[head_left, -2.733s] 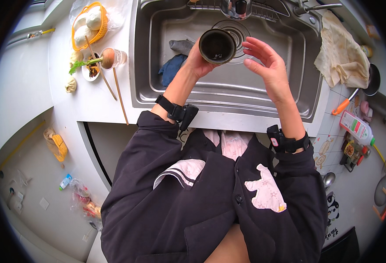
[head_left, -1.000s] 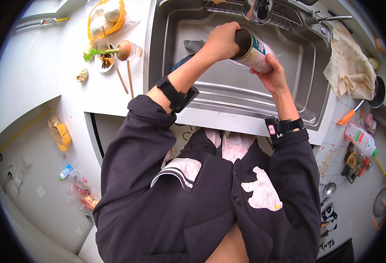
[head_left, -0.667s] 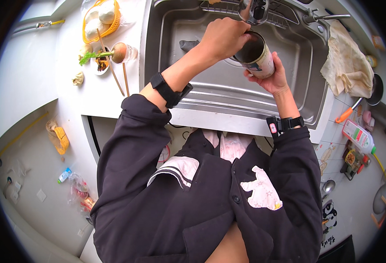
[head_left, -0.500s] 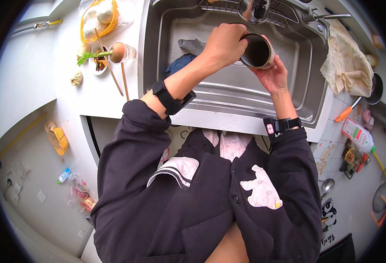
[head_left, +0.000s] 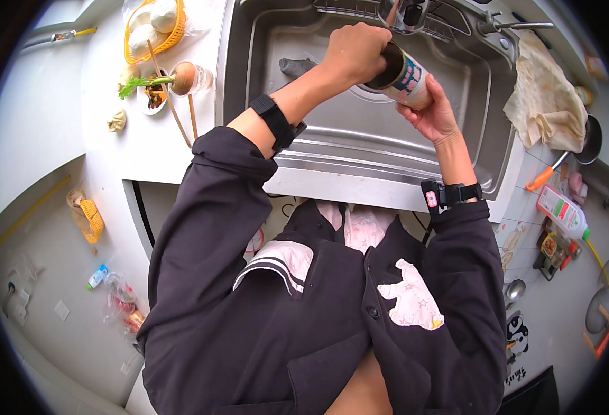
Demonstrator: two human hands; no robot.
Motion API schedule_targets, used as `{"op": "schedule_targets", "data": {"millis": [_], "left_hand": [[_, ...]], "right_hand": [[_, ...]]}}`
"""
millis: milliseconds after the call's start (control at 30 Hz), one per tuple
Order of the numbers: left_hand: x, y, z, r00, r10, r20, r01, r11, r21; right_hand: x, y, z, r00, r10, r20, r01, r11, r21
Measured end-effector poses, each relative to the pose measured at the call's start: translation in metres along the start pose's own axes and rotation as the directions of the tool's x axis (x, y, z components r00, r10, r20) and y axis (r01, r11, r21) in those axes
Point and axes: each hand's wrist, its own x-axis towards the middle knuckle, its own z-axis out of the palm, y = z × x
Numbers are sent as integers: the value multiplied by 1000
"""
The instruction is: The person cleans a kitchen sink by removing the drain strainer, rinsing it, and wiping the sink basin with a cloth. They then place the strainer into a pink bucket containing dried red berries and other debris, and finally rinse a small metal cup under the tap.
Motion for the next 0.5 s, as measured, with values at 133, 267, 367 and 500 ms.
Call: {"op": "schedule_targets", "data": {"millis": [133,267,367,500], "left_hand": [[-2,20,-2,993,-96,69,102,991,-86],[-3,24,-5,890,-249,383,389,852,-350],[-7,17,-3,871,-186,455,430,736,-523],[-13,17,4,997,-49,53,60,973,-222]], "right_hand": [[-7,-5,17,961,-106,-256,100,994,-34],[-7,2,25,902,-273,-335,274,961,-45],[-7,10,22,887,-344,-307,345,937,-53],[-5,17,17,921,-233,-313,241,971,-14]]}}
